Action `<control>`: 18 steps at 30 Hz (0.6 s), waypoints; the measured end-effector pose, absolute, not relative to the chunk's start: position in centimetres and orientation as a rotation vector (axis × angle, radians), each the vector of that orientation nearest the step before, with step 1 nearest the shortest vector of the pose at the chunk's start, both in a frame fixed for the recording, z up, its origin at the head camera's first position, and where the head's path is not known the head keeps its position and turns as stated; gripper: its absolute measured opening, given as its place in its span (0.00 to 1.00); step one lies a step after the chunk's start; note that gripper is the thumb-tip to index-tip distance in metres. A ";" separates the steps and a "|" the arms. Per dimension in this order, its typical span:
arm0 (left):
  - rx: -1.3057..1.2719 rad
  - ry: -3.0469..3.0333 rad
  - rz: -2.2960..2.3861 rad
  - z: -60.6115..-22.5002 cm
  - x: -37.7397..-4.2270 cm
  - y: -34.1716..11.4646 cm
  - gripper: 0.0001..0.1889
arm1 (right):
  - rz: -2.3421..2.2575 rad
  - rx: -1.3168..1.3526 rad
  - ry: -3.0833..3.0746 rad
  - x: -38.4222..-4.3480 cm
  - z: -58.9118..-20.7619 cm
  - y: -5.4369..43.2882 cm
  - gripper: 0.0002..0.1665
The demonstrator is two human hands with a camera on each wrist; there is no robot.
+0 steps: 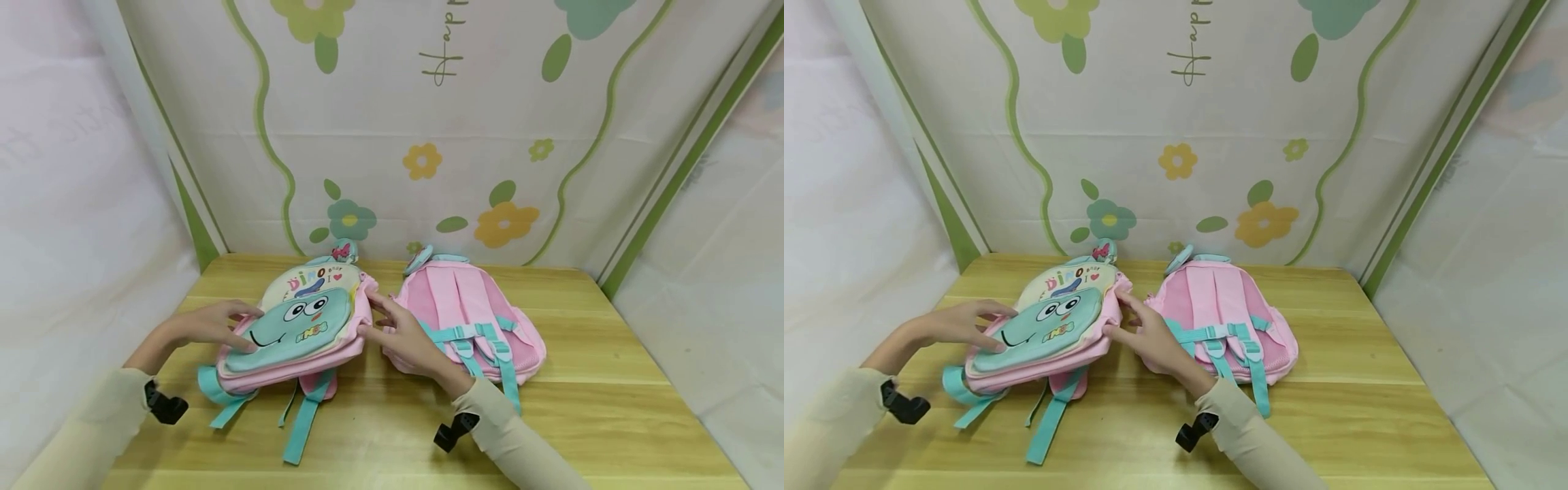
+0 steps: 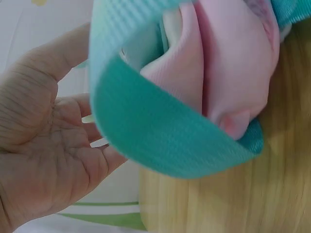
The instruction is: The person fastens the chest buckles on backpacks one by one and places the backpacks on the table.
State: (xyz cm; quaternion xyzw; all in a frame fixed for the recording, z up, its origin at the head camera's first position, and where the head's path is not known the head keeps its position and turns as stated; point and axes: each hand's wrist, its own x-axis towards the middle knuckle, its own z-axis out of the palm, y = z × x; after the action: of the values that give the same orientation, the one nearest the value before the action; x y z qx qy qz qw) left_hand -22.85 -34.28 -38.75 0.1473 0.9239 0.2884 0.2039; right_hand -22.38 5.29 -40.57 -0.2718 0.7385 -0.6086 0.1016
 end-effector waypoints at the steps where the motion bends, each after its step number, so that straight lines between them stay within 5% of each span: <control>1: 0.413 2.574 0.812 -38.8 -22.9 -34.1 0.43 | -1.812 -0.799 2.166 -22.5 -40.4 5.4 0.44; 18: 0.465 2.553 0.881 -39.4 -23.4 -31.4 0.43 | -1.870 -0.892 2.128 -23.7 -38.4 7.0 0.40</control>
State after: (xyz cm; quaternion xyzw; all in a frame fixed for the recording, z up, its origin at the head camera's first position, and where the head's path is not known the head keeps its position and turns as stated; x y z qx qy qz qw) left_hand -23.36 -31.37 -39.39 0.1664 0.9130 0.3149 0.1992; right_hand -23.73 6.98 -38.44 -0.2992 0.7140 -0.6272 0.0857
